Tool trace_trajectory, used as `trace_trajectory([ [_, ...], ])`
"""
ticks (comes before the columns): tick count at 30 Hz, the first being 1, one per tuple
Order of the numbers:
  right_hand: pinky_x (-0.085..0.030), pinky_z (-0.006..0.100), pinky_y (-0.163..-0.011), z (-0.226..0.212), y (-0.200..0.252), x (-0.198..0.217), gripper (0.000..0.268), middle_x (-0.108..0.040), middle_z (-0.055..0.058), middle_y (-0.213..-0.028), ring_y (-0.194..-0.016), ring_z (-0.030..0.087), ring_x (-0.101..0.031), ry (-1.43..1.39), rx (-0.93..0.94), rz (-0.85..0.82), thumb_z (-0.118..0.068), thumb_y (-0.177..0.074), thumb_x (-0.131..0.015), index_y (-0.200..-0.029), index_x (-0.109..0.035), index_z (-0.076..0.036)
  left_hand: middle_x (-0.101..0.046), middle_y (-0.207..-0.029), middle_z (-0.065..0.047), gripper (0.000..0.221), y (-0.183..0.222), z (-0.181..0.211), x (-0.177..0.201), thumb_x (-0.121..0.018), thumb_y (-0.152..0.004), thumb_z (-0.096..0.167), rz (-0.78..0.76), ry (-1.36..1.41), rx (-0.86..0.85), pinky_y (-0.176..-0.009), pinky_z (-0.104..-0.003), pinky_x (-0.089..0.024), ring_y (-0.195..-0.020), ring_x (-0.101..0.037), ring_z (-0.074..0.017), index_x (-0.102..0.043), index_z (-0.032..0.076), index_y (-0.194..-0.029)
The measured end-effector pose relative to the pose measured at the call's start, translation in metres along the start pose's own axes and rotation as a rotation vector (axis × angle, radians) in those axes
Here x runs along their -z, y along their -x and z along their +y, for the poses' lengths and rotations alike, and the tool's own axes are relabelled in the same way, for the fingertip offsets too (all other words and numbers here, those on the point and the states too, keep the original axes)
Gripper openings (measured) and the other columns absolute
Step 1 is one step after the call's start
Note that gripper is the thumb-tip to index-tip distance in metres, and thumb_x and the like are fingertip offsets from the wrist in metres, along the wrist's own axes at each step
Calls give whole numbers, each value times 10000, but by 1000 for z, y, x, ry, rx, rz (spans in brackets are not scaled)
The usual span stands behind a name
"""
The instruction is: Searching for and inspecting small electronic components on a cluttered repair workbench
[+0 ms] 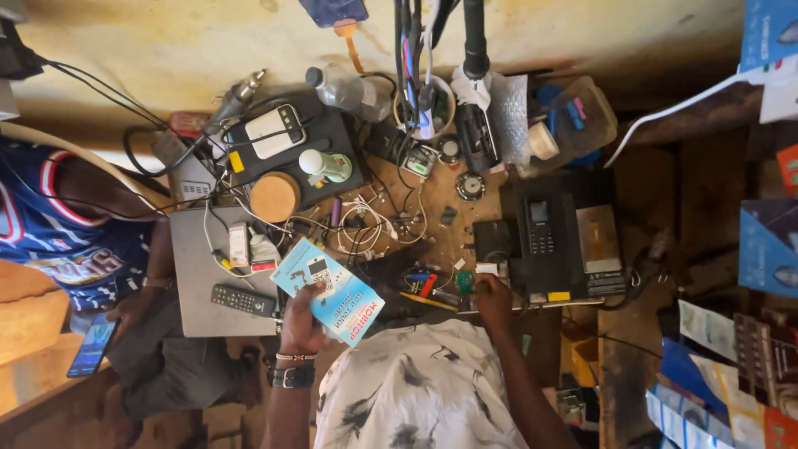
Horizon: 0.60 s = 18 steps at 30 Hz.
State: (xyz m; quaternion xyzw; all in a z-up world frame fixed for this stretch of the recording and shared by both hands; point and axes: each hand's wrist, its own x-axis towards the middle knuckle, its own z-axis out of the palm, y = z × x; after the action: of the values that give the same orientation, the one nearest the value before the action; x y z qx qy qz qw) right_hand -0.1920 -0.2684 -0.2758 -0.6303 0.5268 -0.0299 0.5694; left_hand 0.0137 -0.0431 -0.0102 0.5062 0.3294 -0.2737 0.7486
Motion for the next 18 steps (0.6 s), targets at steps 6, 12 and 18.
trace_trajectory([
  [6, -492, 440, -803, -28, -14, -28, 295, -638, 131, -959, -907, 305, -618, 800, 214, -201, -202, -842, -443, -1106, -554, -130, -551, -541, -123, 137, -24, -28, 36, -631, -688, 60, -6, -40, 19, -453, -323, -528, -438, -569, -184, -563, -53, -722],
  [12, -533, 401, -504, -58, -57, -64, 109, -646, 138, -691, -637, 293, -653, 1209, 314, -124, -116, -759, -567, -804, -608, -26, -553, -554, -111, 132, -5, -15, 17, -643, -677, 51, 1, 17, 15, -481, -330, -526, -460, -572, -172, -556, -42, -712],
  [18, -526, 423, -666, -53, -69, -77, 252, -666, 153, -771, -788, 313, -646, 1195, 101, -165, -119, -810, -440, -838, -682, -54, -555, -568, -129, 129, 0, -15, 27, -632, -686, 48, 26, 75, 5, -478, -324, -527, -460, -579, -186, -549, -44, -720],
])
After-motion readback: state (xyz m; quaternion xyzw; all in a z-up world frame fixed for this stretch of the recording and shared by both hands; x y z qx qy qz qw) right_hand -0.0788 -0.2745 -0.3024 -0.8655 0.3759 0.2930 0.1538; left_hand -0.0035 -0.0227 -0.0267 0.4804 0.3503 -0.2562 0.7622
